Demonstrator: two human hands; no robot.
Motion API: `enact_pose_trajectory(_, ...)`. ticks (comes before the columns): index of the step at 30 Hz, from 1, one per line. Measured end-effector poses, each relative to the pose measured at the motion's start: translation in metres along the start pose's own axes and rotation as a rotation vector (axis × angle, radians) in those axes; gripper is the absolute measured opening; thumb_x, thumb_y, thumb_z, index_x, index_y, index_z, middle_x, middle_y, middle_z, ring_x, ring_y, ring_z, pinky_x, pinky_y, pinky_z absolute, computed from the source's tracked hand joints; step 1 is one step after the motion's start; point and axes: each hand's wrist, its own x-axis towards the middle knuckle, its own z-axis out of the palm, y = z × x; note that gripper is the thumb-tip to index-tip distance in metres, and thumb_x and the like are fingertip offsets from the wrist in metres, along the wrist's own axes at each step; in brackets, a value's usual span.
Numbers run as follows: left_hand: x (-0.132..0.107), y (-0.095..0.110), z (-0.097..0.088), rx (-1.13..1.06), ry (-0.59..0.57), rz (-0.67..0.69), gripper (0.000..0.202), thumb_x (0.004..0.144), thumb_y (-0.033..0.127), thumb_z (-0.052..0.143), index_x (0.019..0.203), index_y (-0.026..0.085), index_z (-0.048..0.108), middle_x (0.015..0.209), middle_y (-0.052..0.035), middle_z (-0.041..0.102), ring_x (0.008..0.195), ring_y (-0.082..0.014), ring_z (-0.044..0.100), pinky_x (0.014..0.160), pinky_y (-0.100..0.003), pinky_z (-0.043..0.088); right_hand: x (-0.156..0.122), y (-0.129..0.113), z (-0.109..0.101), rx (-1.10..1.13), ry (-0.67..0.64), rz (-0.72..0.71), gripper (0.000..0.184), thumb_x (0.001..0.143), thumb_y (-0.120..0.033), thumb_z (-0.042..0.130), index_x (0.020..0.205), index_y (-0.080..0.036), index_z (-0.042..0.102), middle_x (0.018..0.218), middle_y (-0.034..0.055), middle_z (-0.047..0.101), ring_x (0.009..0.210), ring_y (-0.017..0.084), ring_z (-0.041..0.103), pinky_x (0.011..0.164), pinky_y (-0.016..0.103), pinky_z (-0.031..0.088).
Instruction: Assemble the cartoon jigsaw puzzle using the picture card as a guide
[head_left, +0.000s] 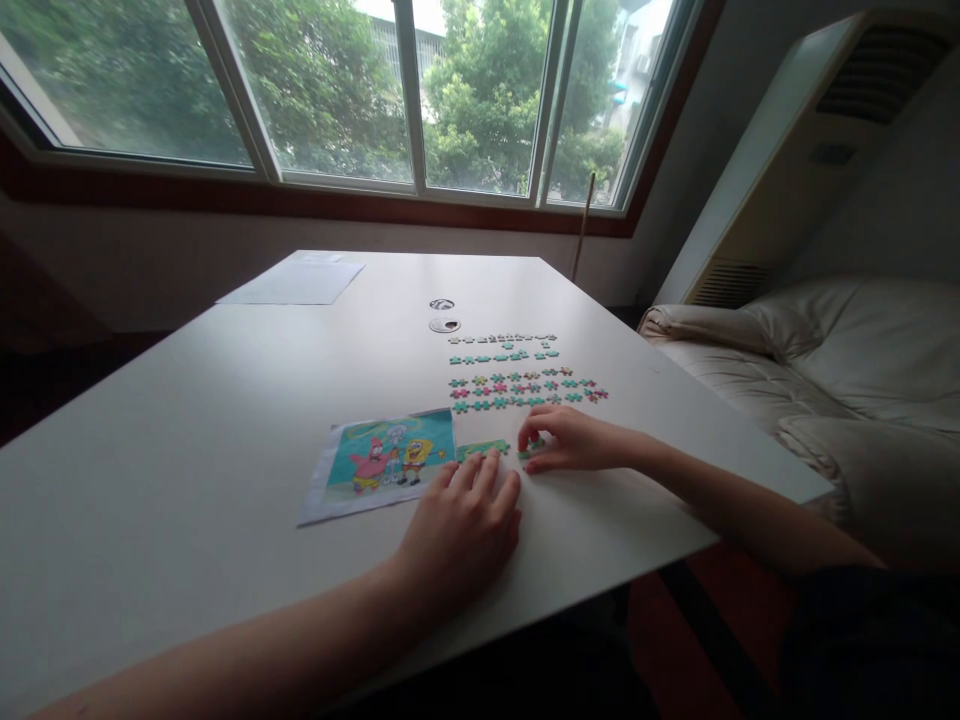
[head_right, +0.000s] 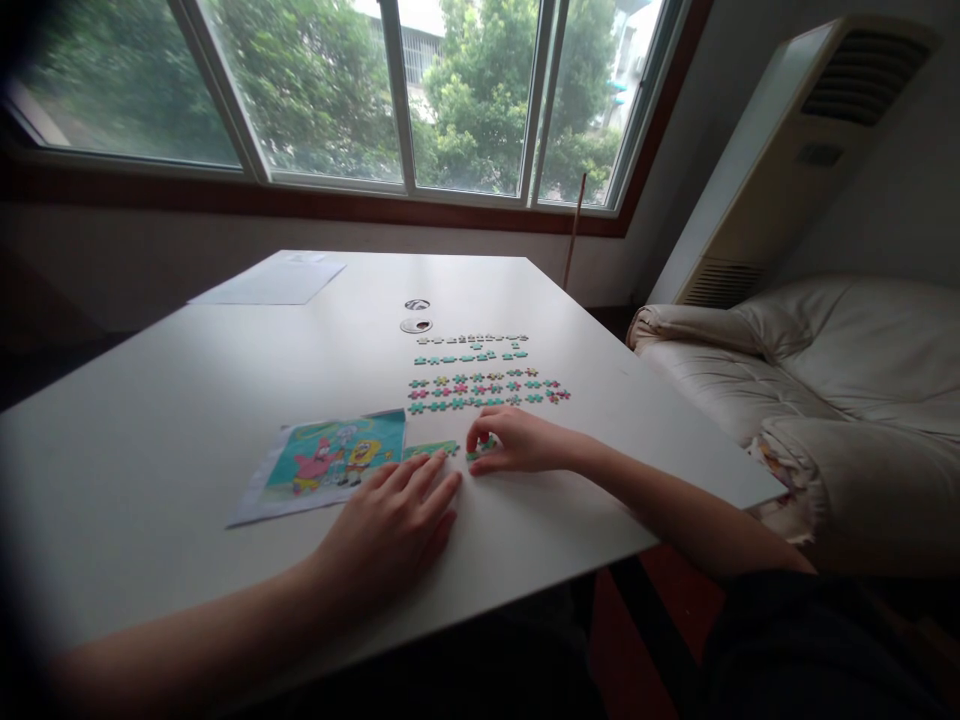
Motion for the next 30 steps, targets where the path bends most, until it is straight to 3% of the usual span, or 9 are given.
enact_pose_trajectory(4,0.000,0.000,0.001,-0.007,0.010,0.011,0.030,0.086,0.024,0.041,0.111,0.014,0.056,0.123,-0.0158,0.054,0.109,-0.0306,0.052,0.087,-0.047,0.042,0.002,0.001,0.003,0.001,0.009,0.014,0.022,0.073,-0.035,0.066,0.085,-0.017,0.063,0.087,0.0044,0.059,0.077,0.013,0.053,0.072,0.025,0.042)
enact_pose_trajectory(12,0.001,0.000,0.002,-0.003,0.040,0.030,0.032,0.086,0.022,0.040,0.112,0.012,0.055,0.122,-0.0163,0.055,0.107,-0.0297,0.052,0.087,-0.045,0.042,0.007,0.005,0.014,-0.013,0.156,0.044,0.022,0.073,-0.036,0.065,0.085,-0.017,0.063,0.081,0.0030,0.056,0.076,0.013,0.052,0.069,0.024,0.042)
enact_pose_trajectory(30,0.000,0.000,0.003,0.006,0.023,0.028,0.032,0.086,0.024,0.041,0.112,0.013,0.055,0.123,-0.0151,0.055,0.107,-0.0289,0.052,0.088,-0.045,0.042,0.006,-0.001,0.013,-0.014,0.174,0.044,0.018,0.075,-0.034,0.064,0.084,-0.018,0.064,0.081,0.0033,0.059,0.074,0.013,0.053,0.068,0.023,0.042)
